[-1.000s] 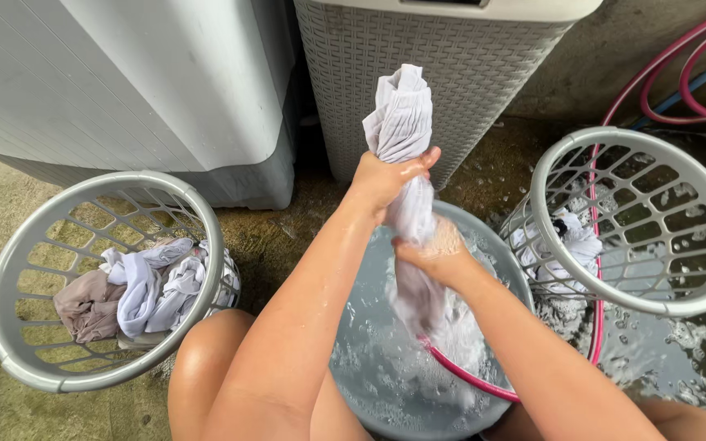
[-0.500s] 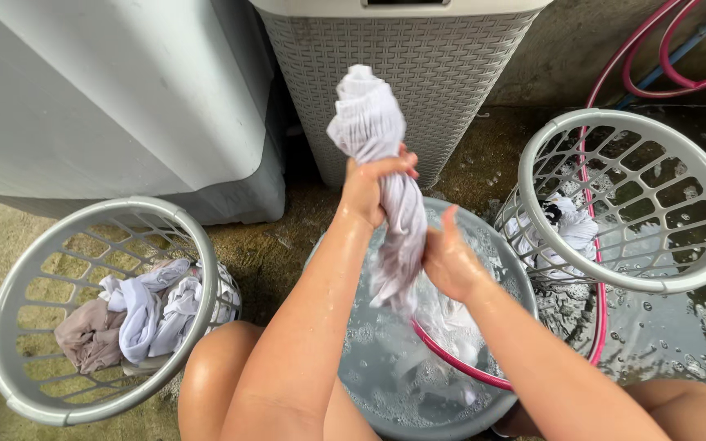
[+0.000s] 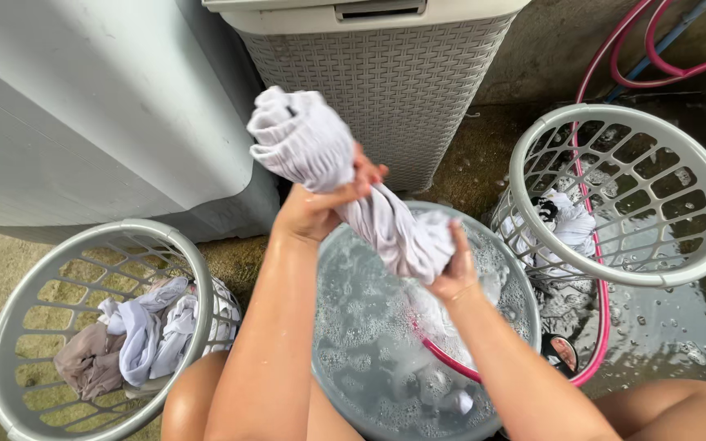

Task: The person hand-washes clothes by taking them from a basket, immersing and scrubbing them in a bucket of soapy water, wringing each garment out, and placing them into another laundry basket.

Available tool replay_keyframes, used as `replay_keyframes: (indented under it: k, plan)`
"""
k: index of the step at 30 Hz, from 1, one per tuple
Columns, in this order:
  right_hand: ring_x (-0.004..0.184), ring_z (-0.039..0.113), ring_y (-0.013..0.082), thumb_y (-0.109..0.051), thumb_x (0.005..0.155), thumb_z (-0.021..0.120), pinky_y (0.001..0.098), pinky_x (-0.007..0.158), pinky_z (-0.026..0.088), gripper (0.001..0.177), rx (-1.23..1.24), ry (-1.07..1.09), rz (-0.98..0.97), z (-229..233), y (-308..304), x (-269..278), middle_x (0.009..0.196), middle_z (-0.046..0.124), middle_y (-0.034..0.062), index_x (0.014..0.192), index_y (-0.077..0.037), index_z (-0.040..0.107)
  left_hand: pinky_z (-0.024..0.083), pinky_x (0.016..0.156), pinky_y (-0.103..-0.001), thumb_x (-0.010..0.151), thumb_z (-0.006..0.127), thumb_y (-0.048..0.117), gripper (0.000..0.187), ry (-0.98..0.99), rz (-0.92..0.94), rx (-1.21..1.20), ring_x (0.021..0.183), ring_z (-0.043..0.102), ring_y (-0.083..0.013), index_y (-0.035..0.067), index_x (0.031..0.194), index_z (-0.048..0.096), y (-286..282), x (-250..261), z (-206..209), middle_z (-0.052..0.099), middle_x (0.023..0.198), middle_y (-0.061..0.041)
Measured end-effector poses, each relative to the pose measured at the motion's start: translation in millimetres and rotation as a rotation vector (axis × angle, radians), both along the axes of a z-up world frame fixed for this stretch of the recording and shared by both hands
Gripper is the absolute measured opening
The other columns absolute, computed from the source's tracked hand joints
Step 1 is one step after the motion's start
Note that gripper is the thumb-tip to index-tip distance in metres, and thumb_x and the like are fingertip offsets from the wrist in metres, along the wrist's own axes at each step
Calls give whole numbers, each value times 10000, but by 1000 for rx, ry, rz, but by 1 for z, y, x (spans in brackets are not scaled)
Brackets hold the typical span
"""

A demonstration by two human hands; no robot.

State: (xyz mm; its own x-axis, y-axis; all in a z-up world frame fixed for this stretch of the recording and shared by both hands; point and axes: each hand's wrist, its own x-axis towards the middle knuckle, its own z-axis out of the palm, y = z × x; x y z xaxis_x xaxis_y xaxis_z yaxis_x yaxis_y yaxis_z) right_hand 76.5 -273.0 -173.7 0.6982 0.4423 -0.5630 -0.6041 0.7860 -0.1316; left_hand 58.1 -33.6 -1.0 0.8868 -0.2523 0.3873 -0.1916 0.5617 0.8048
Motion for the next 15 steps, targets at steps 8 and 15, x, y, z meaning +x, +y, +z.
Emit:
replay_keyframes:
  k: [8,15]
  plan:
    - [949,644,244,-600,1048,631,475,904,512,552,-313,-990,158,88,-33,9,965,663,86,905,-67,652,541,718,-388,797,839,118,353,744,845,-298,771,624,-185,52,1101,672,9,30,-51,694,900,-50]
    - [805,633,248,-284,655,751,451,712,430,125,-1632,-2402,783,131,48,-95,671,653,-10,562,-204,727,524,598,-383,827,836,134,286,877,1000,-123,645,629,-174,-27,1022,703,-1,43,-76,712,848,-88]
